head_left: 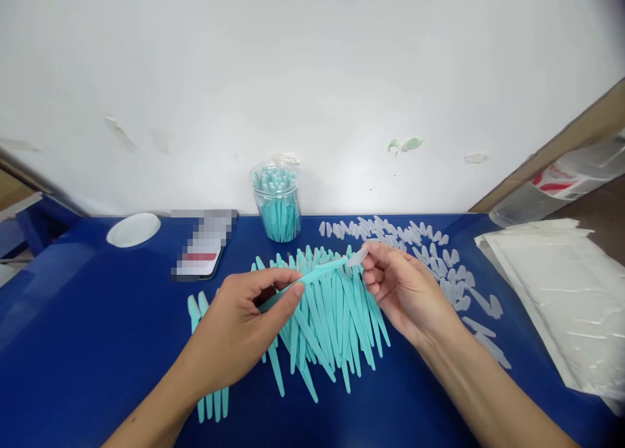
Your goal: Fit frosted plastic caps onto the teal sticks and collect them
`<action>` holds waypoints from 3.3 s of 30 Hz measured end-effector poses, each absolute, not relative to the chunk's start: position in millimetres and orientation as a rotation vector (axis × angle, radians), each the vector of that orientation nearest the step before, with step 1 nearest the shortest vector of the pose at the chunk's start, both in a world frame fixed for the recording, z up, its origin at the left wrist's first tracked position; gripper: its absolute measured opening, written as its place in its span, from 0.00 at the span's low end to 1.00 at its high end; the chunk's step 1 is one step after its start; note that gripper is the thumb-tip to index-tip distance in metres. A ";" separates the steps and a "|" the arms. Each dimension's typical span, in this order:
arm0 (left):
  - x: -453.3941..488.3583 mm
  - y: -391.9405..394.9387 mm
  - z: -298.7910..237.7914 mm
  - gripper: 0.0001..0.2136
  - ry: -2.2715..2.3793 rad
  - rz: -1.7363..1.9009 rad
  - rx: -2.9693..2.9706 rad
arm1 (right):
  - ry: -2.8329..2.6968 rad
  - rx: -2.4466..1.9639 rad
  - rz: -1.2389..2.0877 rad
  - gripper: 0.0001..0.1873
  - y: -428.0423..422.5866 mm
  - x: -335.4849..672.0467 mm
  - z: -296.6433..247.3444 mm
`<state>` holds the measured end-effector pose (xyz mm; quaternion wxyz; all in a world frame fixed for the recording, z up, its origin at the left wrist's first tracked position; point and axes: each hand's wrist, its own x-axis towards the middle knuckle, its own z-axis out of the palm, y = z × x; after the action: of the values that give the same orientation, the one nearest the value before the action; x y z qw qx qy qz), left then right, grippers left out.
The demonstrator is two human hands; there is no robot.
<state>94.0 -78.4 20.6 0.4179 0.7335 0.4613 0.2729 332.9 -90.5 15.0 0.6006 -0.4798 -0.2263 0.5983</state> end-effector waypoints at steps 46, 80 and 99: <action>-16.1 -138.8 -17.4 0.21 2.456 0.419 1.569 | -1.390 -1.437 0.950 0.19 -123.9 326.1 9.0; 75.5 -121.6 16.1 0.18 1.900 0.261 1.845 | -1.895 -2.382 0.340 0.22 -141.2 453.4 8.7; 78.2 -70.1 55.0 0.16 1.220 0.479 1.932 | -1.690 -2.091 0.560 0.08 -120.2 383.6 36.2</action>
<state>78.2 -70.1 55.0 0.3927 0.7610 0.4807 0.1887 383.6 -120.2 36.2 0.1964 -0.7465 -0.6035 0.1999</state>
